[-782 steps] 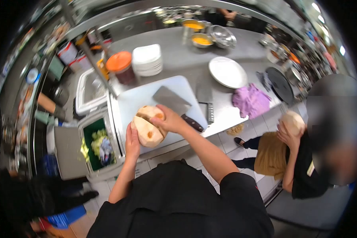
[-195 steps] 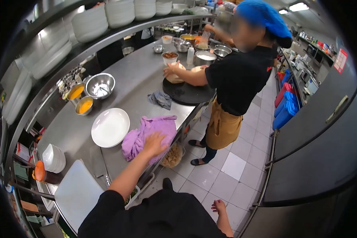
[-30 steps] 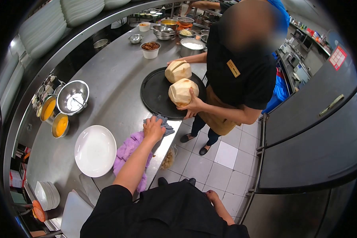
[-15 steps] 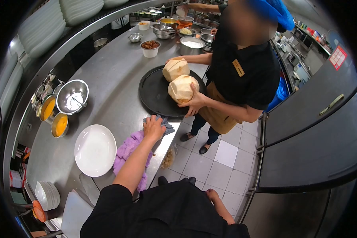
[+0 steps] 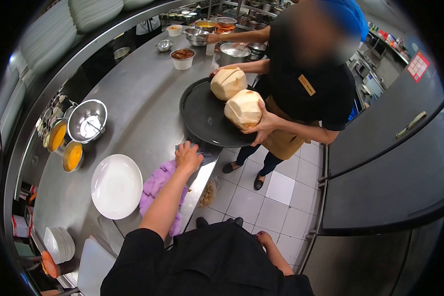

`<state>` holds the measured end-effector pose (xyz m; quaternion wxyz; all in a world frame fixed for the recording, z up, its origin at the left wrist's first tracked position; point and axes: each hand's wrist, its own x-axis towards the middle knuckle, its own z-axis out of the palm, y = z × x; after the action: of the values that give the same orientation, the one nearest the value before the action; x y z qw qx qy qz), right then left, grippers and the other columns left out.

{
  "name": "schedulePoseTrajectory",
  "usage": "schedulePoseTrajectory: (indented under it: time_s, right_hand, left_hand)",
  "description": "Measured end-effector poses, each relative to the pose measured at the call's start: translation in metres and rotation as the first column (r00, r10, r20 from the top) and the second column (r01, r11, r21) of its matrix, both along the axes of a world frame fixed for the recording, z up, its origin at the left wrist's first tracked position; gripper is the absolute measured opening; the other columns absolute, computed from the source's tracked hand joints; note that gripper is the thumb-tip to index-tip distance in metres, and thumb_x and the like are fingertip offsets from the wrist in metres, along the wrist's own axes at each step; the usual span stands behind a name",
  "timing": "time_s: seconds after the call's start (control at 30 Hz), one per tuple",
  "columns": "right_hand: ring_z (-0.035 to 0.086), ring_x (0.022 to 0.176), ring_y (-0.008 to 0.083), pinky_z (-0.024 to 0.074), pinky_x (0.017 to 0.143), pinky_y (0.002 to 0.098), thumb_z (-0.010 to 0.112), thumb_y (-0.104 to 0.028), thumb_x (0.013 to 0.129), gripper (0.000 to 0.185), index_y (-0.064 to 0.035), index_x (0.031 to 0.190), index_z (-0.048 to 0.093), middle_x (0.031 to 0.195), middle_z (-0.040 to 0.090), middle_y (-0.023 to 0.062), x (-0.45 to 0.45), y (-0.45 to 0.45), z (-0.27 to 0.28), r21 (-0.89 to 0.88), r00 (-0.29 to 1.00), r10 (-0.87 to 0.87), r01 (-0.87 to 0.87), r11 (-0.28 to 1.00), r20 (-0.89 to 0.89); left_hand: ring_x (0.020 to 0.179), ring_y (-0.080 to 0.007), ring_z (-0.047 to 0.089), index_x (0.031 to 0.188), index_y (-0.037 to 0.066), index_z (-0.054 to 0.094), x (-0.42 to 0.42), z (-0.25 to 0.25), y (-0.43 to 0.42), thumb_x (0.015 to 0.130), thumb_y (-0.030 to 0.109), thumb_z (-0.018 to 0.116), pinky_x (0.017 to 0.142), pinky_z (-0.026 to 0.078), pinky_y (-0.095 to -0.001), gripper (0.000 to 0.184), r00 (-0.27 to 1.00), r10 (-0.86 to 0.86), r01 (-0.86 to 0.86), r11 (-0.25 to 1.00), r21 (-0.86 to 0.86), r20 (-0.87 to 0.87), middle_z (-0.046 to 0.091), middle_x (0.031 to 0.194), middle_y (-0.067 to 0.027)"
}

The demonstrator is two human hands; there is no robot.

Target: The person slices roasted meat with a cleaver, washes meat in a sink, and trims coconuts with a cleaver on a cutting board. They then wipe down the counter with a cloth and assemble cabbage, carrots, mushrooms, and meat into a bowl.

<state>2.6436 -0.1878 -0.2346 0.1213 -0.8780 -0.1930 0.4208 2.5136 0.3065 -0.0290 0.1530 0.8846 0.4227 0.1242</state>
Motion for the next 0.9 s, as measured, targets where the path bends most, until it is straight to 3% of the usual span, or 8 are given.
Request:
schedulePoseTrajectory:
  time_s: [0.13,0.37,0.47,0.53,0.63,0.7,0.77,0.9]
  right_hand:
    - [0.063,0.052,0.0221,0.0508,0.051,0.0368,0.058,-0.029,0.092,0.030,-0.0031,0.102,0.069,0.076,0.070,0.0108,-0.001,0.002,0.003,0.017,0.998,-0.027,0.027,0.999,-0.048]
    - [0.062,0.050,0.0209,0.0494,0.049,0.0359,0.058,-0.031,0.091,0.031,-0.0035,0.101,0.068,0.073,0.069,0.0100,0.001,0.002,-0.002,0.031,0.998,-0.045,0.047,0.998,-0.051]
    - [0.068,0.064,0.0261,0.0537,0.060,0.0393,0.059,-0.033,0.090,0.034,-0.0032,0.103,0.069,0.081,0.072,0.0147,0.007,-0.006,-0.024,-0.041,0.998,-0.010,0.008,0.999,-0.057]
    - [0.071,0.085,0.0323,0.0547,0.076,0.0427,0.059,-0.036,0.088,0.038,-0.0030,0.105,0.070,0.093,0.073,0.0196,0.011,-0.004,-0.035,0.011,0.997,0.074,-0.075,0.997,0.020]
    - [0.069,0.100,0.0358,0.0520,0.086,0.0442,0.061,-0.038,0.086,0.042,-0.0028,0.106,0.070,0.102,0.072,0.0218,0.017,0.011,-0.029,0.015,0.997,0.077,-0.077,0.997,0.009]
    - [0.069,0.097,0.0352,0.0523,0.084,0.0435,0.062,-0.038,0.086,0.041,-0.0027,0.105,0.070,0.100,0.072,0.0212,0.022,0.026,-0.029,0.036,0.991,0.134,-0.134,0.990,0.019]
    - [0.070,0.095,0.0346,0.0527,0.083,0.0428,0.063,-0.037,0.086,0.040,-0.0027,0.105,0.070,0.099,0.072,0.0206,0.026,0.041,-0.022,0.048,0.983,0.183,-0.185,0.982,0.032]
    - [0.069,0.091,0.0340,0.0526,0.081,0.0414,0.065,-0.034,0.086,0.036,-0.0038,0.104,0.071,0.096,0.073,0.0191,0.046,0.073,-0.013,0.045,0.990,0.141,-0.142,0.989,0.007]
  left_hand:
    - [0.123,-0.0340,0.045,0.116,0.015,0.067,-0.003,0.005,0.001,0.082,0.030,0.071,0.101,0.040,-0.0500,0.038,1.000,-0.010,0.008,0.998,-0.067,-0.026,0.052,0.130,-0.0111]
    - [0.124,-0.0347,0.045,0.117,0.014,0.067,0.000,0.005,0.000,0.083,0.029,0.071,0.103,0.039,-0.0496,0.038,1.000,-0.010,0.009,0.997,-0.071,-0.014,0.052,0.130,-0.0116]
    - [0.124,-0.0355,0.045,0.118,0.014,0.067,0.002,0.005,0.003,0.083,0.029,0.071,0.104,0.039,-0.0502,0.038,0.998,-0.022,0.014,0.993,-0.121,-0.064,0.052,0.129,-0.0121]
    - [0.123,-0.0361,0.046,0.116,0.014,0.067,0.004,0.004,0.006,0.083,0.029,0.071,0.102,0.042,-0.0507,0.037,0.994,-0.062,0.055,0.996,-0.072,-0.094,0.052,0.128,-0.0126]
    - [0.120,-0.0360,0.048,0.116,0.013,0.067,0.006,0.010,0.020,0.083,0.029,0.070,0.099,0.045,-0.0504,0.036,0.983,-0.087,0.079,0.995,-0.053,-0.162,0.052,0.128,-0.0132]
    - [0.123,-0.0363,0.047,0.117,0.013,0.067,0.003,0.010,0.045,0.085,0.027,0.068,0.099,0.045,-0.0505,0.035,0.977,-0.072,0.060,0.996,-0.062,-0.199,0.052,0.131,-0.0138]
    - [0.123,-0.0340,0.051,0.120,0.015,0.068,-0.005,-0.002,0.087,0.096,0.027,0.052,0.100,0.043,-0.0522,0.031,0.965,0.100,-0.100,0.995,0.014,-0.242,0.054,0.133,-0.0114]
    - [0.129,-0.0334,0.054,0.128,0.010,0.065,-0.067,0.023,0.185,0.099,0.025,0.045,0.099,0.046,-0.0510,0.038,0.826,0.382,-0.453,0.887,-0.086,-0.414,0.055,0.140,-0.0171]
